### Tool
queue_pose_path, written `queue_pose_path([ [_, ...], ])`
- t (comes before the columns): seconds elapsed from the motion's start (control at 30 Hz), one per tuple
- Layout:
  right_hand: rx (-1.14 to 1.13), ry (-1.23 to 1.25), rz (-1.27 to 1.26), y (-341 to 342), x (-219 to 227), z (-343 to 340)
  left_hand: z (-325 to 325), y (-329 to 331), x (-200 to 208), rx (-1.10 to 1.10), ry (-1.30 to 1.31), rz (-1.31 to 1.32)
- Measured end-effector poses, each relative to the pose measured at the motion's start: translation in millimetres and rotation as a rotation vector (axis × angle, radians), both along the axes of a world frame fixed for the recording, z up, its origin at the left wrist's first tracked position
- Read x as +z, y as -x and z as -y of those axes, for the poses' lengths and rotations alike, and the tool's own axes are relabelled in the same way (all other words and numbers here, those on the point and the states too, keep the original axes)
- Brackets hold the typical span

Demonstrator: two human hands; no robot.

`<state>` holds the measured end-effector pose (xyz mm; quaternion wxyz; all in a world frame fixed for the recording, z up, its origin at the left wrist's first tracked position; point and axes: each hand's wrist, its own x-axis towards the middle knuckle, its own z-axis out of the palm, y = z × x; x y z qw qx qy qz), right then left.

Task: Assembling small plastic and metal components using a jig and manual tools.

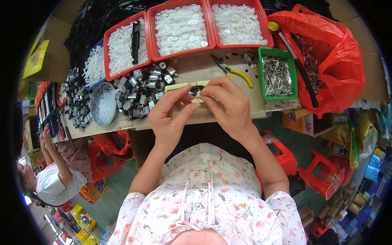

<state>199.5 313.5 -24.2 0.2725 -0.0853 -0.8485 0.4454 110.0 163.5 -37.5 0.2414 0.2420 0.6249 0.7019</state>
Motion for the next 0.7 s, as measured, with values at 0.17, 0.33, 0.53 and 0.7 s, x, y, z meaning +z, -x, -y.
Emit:
queue_pose_path([
  [0.17, 0.005, -0.143, 0.079, 11.3, -13.8, -6.3, 10.8, 12.4, -15.9, 0.146, 0.202, -0.908],
  [0.33, -0.016, -0.191, 0.097, 16.6, -14.9, -0.7, 13.2, 11.2, -31.2, 0.128, 0.236, -1.043],
  [0.53, 0.017, -0.253, 0.101, 23.4, -16.5, -0.2, 14.8, 14.8, -38.9, 0.09, 0.25, -1.14],
  [0.7, 0.107, -0.257, 0.169, 26.2, -6.4, -11.0, 11.8, 13.7, -35.9, 0.074, 0.298, -1.187],
])
